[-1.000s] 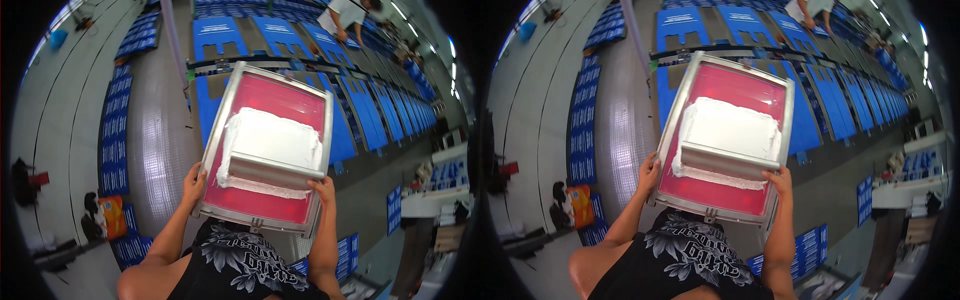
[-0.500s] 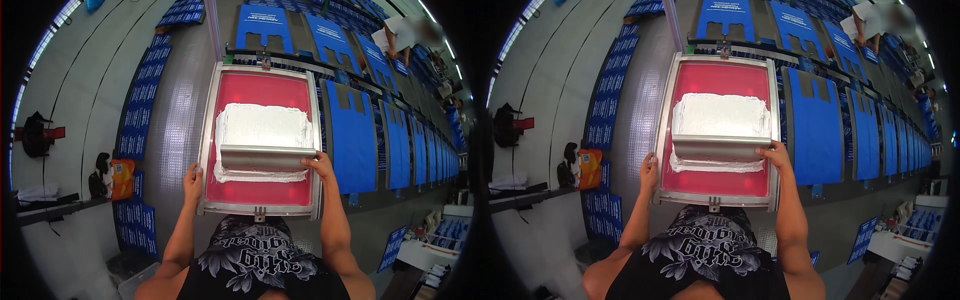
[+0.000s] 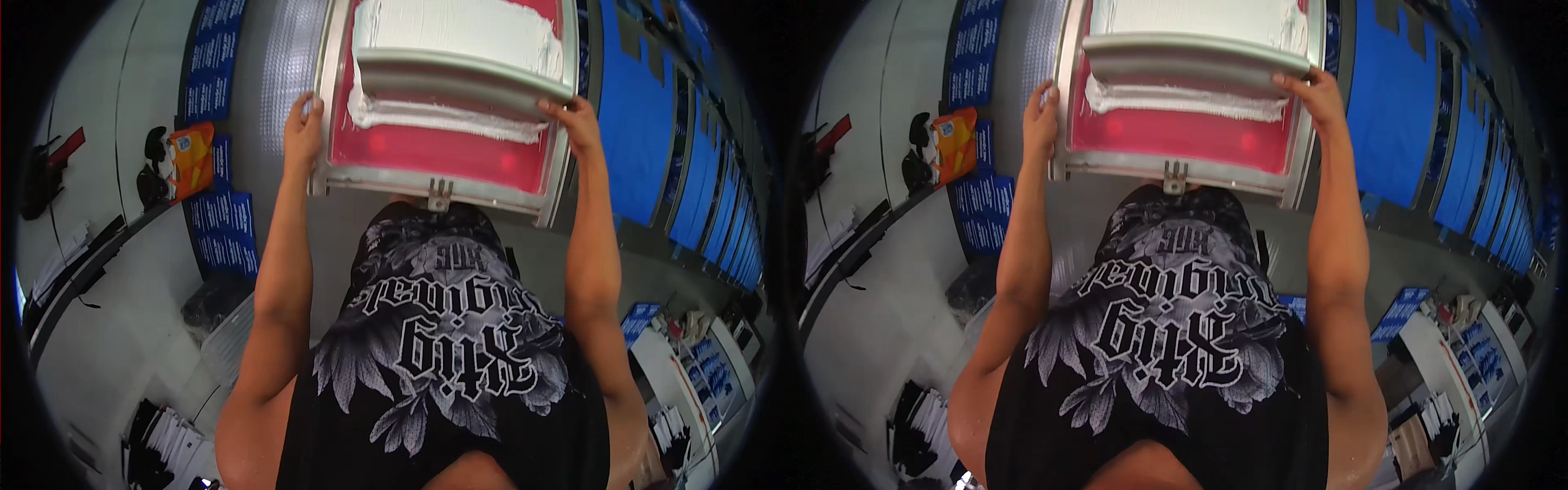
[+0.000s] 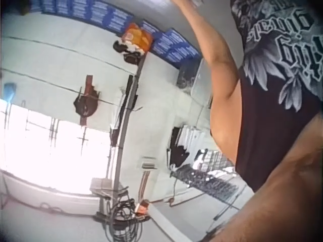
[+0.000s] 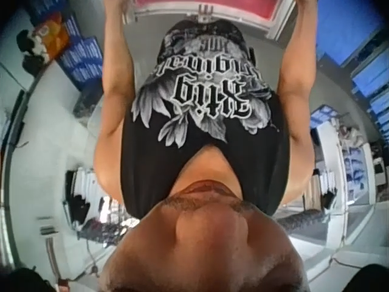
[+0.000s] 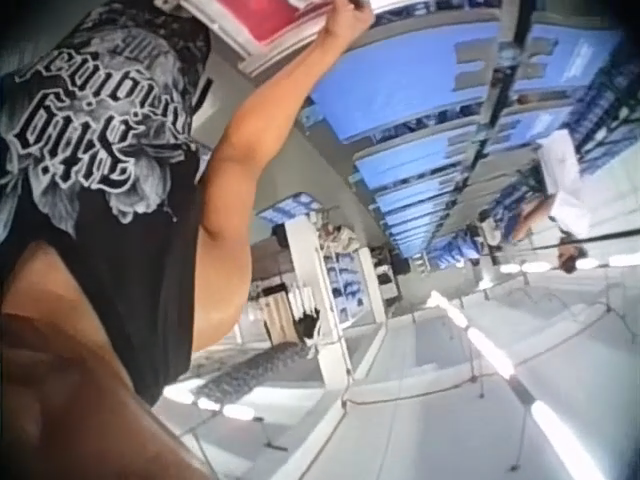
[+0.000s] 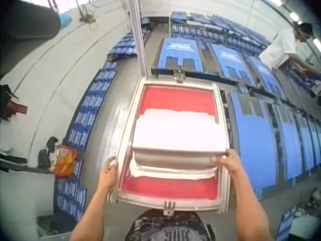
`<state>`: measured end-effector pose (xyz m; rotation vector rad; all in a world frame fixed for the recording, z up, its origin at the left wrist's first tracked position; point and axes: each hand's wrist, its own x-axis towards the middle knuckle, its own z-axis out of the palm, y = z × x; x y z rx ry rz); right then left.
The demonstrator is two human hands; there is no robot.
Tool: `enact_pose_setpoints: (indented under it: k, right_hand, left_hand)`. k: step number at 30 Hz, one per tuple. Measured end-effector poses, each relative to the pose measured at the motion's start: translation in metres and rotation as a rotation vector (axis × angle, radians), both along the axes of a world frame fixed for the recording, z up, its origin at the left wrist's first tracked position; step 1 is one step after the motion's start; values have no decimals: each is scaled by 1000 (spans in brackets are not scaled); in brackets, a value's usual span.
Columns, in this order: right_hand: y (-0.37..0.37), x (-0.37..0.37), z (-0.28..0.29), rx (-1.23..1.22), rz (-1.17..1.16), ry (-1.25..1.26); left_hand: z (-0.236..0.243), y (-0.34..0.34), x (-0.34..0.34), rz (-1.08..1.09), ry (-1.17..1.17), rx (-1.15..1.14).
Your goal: Applying ink to fabric through a screen at multiple stations.
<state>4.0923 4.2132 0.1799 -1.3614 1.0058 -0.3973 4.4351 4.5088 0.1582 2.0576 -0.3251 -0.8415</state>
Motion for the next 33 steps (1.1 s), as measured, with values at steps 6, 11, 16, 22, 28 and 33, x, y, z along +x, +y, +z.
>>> enact_pose_setpoints:
  k: [6,11,16,22,28,33]
  right_hand:
    - [6,-5,-2,-3,-33,-7]
    - [6,-8,-3,-12,-34,-14]
    - [10,-8,1,-30,-21,24]
    - [55,-5,70,-707,490,723]
    - [50,7,70,-771,486,588]
    - [-40,64,38,-1224,282,415]
  left_hand:
    - [2,-9,-4,13,6,-214]
    - [-2,-7,-6,-44,-47,-184]
    - [-8,0,-5,-144,-242,-65]
    - [82,-40,-41,-626,-782,-110]
    - [99,-99,-28,-990,-721,15]
    - [77,-179,8,-782,-1067,-204]
